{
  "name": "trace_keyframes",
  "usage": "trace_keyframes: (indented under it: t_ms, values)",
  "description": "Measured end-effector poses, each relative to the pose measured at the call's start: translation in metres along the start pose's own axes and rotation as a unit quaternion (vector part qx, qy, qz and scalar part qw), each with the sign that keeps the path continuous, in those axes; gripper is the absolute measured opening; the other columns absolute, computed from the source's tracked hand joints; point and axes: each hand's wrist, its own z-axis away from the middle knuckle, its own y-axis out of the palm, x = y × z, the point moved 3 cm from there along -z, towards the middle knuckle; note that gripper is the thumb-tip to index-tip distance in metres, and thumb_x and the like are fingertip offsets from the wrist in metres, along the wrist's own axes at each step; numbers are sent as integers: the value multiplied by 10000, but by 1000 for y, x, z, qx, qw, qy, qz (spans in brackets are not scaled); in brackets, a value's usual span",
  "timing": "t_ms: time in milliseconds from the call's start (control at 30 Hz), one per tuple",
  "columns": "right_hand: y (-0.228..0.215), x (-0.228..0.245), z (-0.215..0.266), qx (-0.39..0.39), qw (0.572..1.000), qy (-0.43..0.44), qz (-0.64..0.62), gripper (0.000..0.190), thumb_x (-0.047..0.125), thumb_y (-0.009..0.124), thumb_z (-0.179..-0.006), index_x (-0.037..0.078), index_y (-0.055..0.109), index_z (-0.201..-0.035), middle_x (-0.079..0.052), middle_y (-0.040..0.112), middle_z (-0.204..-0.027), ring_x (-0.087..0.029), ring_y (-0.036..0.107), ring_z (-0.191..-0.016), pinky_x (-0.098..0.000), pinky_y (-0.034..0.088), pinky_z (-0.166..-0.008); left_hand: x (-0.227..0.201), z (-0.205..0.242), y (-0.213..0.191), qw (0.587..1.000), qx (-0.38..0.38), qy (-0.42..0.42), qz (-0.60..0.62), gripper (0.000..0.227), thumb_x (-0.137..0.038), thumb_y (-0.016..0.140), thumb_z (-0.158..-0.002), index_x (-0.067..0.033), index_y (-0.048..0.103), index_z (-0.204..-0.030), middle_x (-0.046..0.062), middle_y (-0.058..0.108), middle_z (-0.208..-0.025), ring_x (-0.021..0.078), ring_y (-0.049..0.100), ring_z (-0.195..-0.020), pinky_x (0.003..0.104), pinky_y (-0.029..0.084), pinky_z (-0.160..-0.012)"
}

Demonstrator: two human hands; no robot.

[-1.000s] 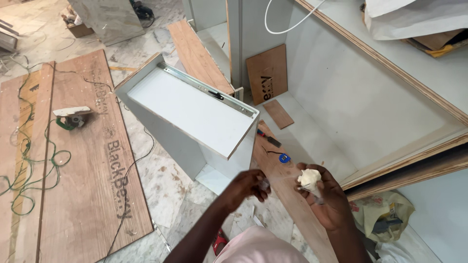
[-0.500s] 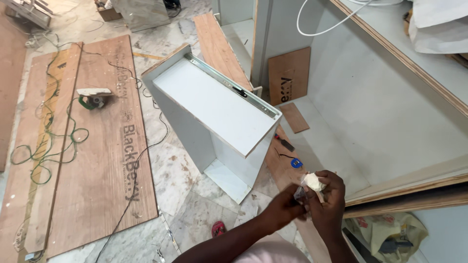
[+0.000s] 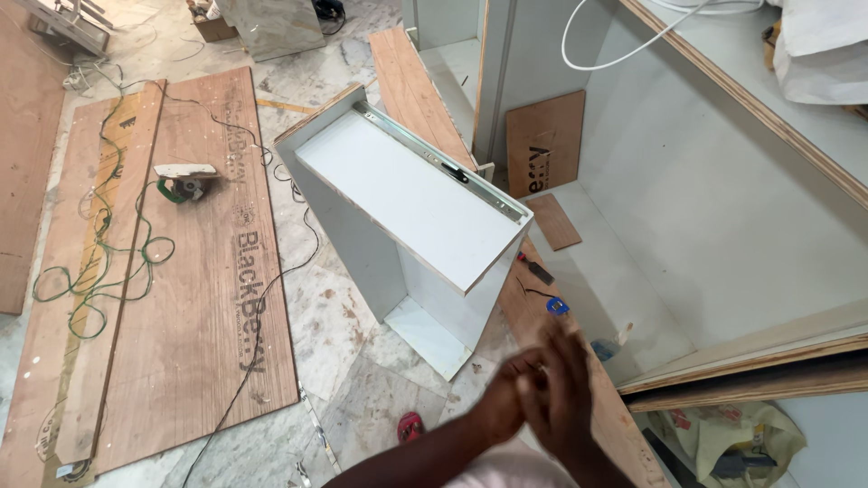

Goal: The person applies a white putty-like substance to the edges of a white drawer front, smoothing it with their fingers. They then flip the drawer front over and continue applying the substance to the other side. The drawer front is part of a larger cabinet assembly in progress.

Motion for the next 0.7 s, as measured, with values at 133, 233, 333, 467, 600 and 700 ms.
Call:
trace_keyframes:
  t_ms: [133, 233, 333, 467, 600, 700]
  values:
    - [-18, -9, -25, -37, 998, 18, 50, 584, 332, 472, -1037, -14, 422, -1505, -263, 356, -1647, -435, 286, -1582, -553, 189, -1312, -31, 2, 17, 995, -7, 46, 84, 702, -371, 479, -1100, -6, 274, -1663, 173, 395, -1637, 281, 402, -1442, 401, 370, -1147]
    - [-13, 4, -19, 36, 999, -19, 3, 789, 478, 458, -1031, -71, 267, -1563, -313, 237, -1662, -466, 212, -1570, -552, 163, -1275, -61, 0, 22, 992, -55, 72, 82, 736, -526, 379, -1055, -105, 243, -1643, 143, 322, -1694, 288, 323, -1566, 435, 319, -1258]
    - [-12, 22, -11, 106, 993, -47, -13, 915, 587, 394, -1019, -75, 169, -1609, -321, 200, -1673, -474, 201, -1565, -565, 149, -1259, -66, -5, 14, 994, -60, 79, -48, 770, -591, 344, -1043, -113, 264, -1642, 129, 273, -1729, 271, 291, -1587, 421, 292, -1271]
    - [-8, 3, -34, 6, 991, 28, -130, 859, 606, 379, -1093, -46, 172, -1611, -300, 232, -1684, -447, 262, -1576, -519, 245, -1260, -40, 11, 21, 999, -16, 11, -31, 706, -503, 409, -1085, -57, 331, -1627, 167, 368, -1616, 302, 392, -1493, 439, 363, -1217]
    - [-5, -9, -39, -14, 995, -42, 87, 711, 539, 296, -1058, 12, 362, -1532, -225, 304, -1667, -418, 263, -1582, -567, 191, -1291, -47, 20, 3, 998, -20, 40, -54, 558, -391, 461, -1089, -41, 466, -1524, 113, 578, -1450, 209, 537, -1383, 333, 431, -1172]
    - [20, -8, -27, 48, 998, 12, -40, 583, 460, 368, -1060, 30, 449, -1444, -221, 378, -1592, -373, 386, -1481, -530, 354, -1151, -28, 16, -14, 985, -164, -15, 42, 365, -315, 531, -1112, -16, 596, -1312, 56, 657, -1102, 135, 626, -1011, 292, 526, -849]
